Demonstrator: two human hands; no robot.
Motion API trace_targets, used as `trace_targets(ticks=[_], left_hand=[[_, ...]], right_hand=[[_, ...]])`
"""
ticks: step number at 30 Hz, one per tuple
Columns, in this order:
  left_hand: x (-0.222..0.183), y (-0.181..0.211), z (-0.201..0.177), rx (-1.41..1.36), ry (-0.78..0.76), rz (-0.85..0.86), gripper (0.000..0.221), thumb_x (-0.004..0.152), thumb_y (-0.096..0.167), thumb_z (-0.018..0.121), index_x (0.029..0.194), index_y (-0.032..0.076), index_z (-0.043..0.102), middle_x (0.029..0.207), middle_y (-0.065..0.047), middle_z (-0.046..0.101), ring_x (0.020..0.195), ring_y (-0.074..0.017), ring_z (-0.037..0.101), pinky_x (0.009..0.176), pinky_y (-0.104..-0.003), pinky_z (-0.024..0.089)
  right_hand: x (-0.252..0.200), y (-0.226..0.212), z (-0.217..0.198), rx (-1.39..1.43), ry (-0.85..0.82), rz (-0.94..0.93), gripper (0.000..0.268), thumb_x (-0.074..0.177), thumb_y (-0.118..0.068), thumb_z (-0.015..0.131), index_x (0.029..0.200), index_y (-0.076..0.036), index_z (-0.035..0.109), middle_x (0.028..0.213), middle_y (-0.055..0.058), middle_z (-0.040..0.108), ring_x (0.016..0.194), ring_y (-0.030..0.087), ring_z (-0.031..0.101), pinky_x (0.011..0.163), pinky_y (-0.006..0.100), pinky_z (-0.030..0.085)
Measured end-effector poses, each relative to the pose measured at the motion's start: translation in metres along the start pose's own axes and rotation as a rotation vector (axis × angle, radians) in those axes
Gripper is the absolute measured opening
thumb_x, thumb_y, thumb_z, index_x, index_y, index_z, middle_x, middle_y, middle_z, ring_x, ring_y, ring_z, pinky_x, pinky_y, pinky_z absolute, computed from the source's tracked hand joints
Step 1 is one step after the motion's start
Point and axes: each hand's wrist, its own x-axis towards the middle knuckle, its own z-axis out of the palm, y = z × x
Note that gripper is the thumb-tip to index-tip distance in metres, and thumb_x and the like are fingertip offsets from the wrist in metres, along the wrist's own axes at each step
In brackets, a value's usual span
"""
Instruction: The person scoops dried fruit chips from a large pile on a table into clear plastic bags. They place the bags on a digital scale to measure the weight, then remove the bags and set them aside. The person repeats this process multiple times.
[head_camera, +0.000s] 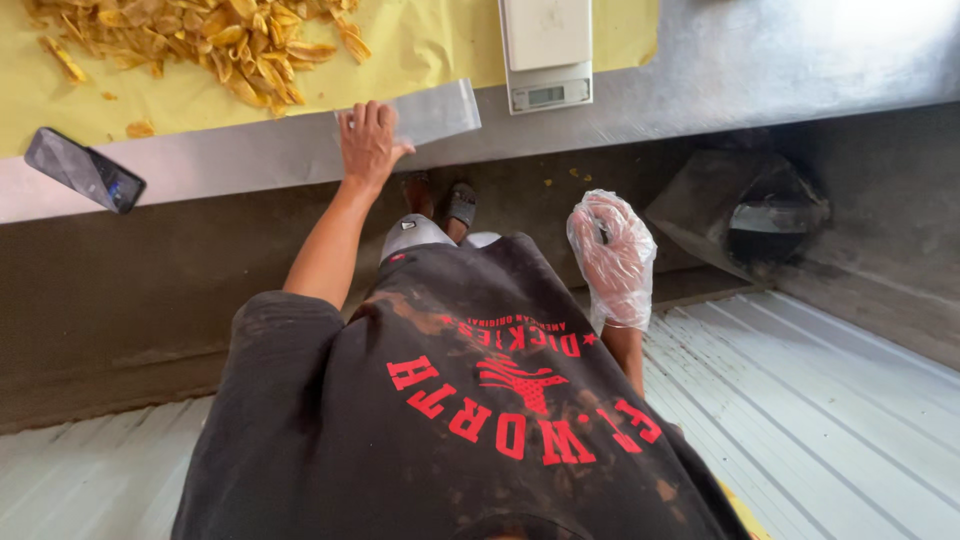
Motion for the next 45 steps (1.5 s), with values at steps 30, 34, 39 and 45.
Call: trace_targets(ticks=[30, 34, 39, 45], left_hand=[[-0.088, 0.05, -0.22, -1.32, 0.359, -0.419, 0.013, 0.096, 0.012, 0.075, 0.104, 0.002, 0.077, 0.09, -0.004, 0.067, 0.079, -0.0097, 0.063, 0.069, -0.025, 0.053], [-0.092, -0.004, -0.245, -1.235, 0.439, -0.357, 0.015, 0.096, 0.011, 0.077, 0.109, 0.003, 0.078, 0.083, -0.005, 0.065, 0.077, -0.0092, 0.062, 0.07, -0.026, 0.054], [-0.09, -0.076, -0.291, -1.021, 0.506, -0.321, 0.025, 0.096, 0.01, 0.077, 0.12, 0.007, 0.071, 0.09, -0.007, 0.07, 0.079, -0.0153, 0.066, 0.073, -0.031, 0.056], [-0.094, -0.112, -0.328, -0.678, 0.503, -0.1, 0.044, 0.094, -0.002, 0.071, 0.134, 0.014, 0.069, 0.081, -0.01, 0.053, 0.082, -0.0299, 0.052, 0.077, -0.042, 0.046]], right_hand=[[0.036, -0.102, 0.143, 0.133, -0.465, -0.512, 0.012, 0.09, -0.007, 0.073, 0.102, -0.008, 0.075, 0.095, 0.013, 0.073, 0.084, 0.031, 0.072, 0.073, 0.037, 0.058], [0.047, -0.158, 0.19, 0.253, -0.5, -0.155, 0.013, 0.101, -0.007, 0.065, 0.108, -0.009, 0.076, 0.089, 0.011, 0.076, 0.079, 0.026, 0.073, 0.07, 0.035, 0.06], [0.04, -0.21, 0.233, 0.261, -0.44, -0.51, 0.014, 0.094, -0.003, 0.069, 0.107, -0.004, 0.072, 0.097, 0.014, 0.075, 0.084, 0.029, 0.074, 0.075, 0.038, 0.059], [0.051, -0.24, 0.265, 0.128, -0.36, -0.611, 0.011, 0.094, -0.005, 0.073, 0.104, -0.003, 0.074, 0.098, 0.016, 0.075, 0.089, 0.034, 0.074, 0.079, 0.04, 0.059]])
